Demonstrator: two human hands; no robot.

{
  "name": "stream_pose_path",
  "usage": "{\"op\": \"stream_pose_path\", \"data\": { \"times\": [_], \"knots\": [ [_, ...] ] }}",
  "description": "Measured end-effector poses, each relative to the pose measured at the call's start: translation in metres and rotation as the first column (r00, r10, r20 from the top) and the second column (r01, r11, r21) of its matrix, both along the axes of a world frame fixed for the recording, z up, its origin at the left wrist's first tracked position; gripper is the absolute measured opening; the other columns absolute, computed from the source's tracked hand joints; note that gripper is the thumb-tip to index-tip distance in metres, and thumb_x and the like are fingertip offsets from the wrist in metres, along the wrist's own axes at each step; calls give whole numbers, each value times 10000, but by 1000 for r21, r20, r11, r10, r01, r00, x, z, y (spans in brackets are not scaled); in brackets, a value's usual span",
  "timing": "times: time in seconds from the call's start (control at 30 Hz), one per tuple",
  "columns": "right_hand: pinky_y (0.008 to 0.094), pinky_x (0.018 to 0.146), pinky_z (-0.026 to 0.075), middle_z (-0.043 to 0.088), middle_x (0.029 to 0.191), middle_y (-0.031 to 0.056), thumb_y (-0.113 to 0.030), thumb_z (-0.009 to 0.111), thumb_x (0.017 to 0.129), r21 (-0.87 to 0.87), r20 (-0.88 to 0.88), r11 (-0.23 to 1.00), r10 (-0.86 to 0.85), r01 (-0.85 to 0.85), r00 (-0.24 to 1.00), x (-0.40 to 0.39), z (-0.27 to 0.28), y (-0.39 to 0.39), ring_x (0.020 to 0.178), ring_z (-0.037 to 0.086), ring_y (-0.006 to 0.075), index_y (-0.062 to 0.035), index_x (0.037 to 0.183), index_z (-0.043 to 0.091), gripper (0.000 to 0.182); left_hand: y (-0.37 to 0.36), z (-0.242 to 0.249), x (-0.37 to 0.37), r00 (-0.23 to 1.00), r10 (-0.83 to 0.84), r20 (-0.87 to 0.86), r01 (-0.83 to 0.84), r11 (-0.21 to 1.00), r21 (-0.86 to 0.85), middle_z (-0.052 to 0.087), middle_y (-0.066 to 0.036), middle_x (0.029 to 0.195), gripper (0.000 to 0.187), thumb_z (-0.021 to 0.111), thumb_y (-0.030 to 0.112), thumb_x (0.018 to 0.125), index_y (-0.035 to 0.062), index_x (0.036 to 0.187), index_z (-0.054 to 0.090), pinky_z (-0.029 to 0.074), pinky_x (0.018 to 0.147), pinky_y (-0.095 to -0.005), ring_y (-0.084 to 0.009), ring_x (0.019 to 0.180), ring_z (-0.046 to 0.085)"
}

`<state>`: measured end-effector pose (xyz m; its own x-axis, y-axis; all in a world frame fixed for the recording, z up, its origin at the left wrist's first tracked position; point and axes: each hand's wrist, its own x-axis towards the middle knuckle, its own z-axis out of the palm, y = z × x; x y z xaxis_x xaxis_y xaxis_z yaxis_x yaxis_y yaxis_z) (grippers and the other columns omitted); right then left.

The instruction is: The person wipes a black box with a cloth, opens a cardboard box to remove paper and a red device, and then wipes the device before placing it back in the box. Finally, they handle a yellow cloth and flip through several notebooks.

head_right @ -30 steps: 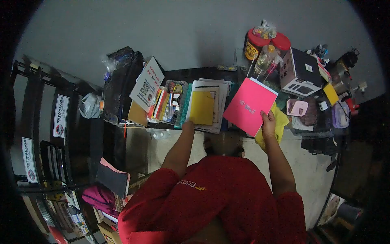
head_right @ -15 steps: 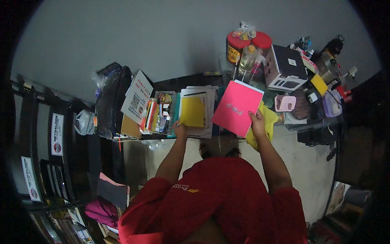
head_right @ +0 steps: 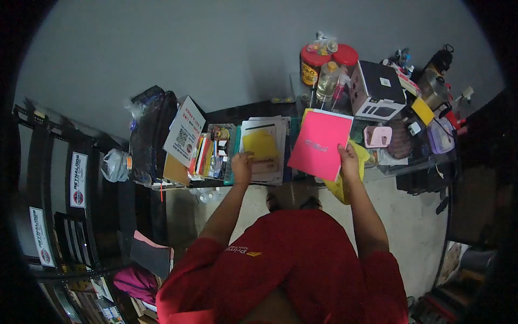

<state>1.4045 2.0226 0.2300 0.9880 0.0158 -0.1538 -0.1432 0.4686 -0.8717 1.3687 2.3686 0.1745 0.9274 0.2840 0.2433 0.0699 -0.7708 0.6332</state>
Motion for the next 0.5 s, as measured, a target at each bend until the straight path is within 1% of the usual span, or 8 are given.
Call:
{"op": "stream_pose_path", "data": {
  "times": [0.03,0.1,0.17,0.23,0.27,0.33,0.47,0.5],
  "knots": [
    [243,758,416,576,960,38,-128,474,871,-25,-60,1000,-17,15,998,-8,35,-2,865,538,120,-18,1069,505,228,2,16,4,998,-47,31,43,992,116,513,-132,829,190,582,52,704,62,893,603,414,694,-387,-330,781,502],
    [241,757,415,577,956,38,-149,470,877,-46,-120,998,-35,30,992,-17,61,-13,862,537,118,-20,1071,505,236,1,56,16,989,-75,125,57,989,140,519,-128,856,196,590,61,709,59,905,596,412,720,-381,-327,819,501],
    [237,756,410,576,962,38,-194,472,885,-255,2,963,-91,89,996,-22,63,-42,871,530,105,-27,1073,516,255,-4,99,29,971,-102,217,67,985,162,525,-123,884,204,598,71,714,55,918,588,410,747,-376,-325,856,500],
    [235,760,407,573,969,37,-196,480,882,-275,19,951,-144,144,989,-30,73,-63,877,525,98,-27,1077,519,261,-13,145,39,940,-167,296,204,974,-97,550,-122,927,205,589,92,749,45,948,572,416,770,-341,-289,889,526],
    [234,764,403,571,976,36,-197,489,880,-296,39,934,-197,200,980,-33,79,-72,884,520,91,-26,1082,523,267,-20,172,39,941,-165,295,201,975,-93,550,-122,927,205,589,92,749,45,948,572,416,770,-341,-289,889,526],
    [231,771,398,568,987,35,-191,494,878,-281,85,925,-241,255,967,-41,93,-89,890,517,88,-23,1087,524,270,-41,216,40,962,-213,171,266,869,-416,574,-109,946,185,571,120,787,37,952,565,418,770,-297,-225,882,548],
    [219,807,375,564,1010,22,-163,497,876,-260,234,885,-331,387,914,-49,113,-127,910,509,82,-9,1106,514,278,-80,239,58,933,-279,226,358,777,-518,587,-106,907,221,567,151,798,36,987,556,424,745,-282,-188,838,553],
    [218,808,376,561,1010,21,-155,495,876,-281,291,868,-329,409,899,-51,118,-135,912,507,82,-3,1108,511,278,-92,239,65,934,-305,187,350,672,-653,587,-107,908,256,577,174,796,27,1004,547,423,750,-282,-186,836,553]
  ]
}}
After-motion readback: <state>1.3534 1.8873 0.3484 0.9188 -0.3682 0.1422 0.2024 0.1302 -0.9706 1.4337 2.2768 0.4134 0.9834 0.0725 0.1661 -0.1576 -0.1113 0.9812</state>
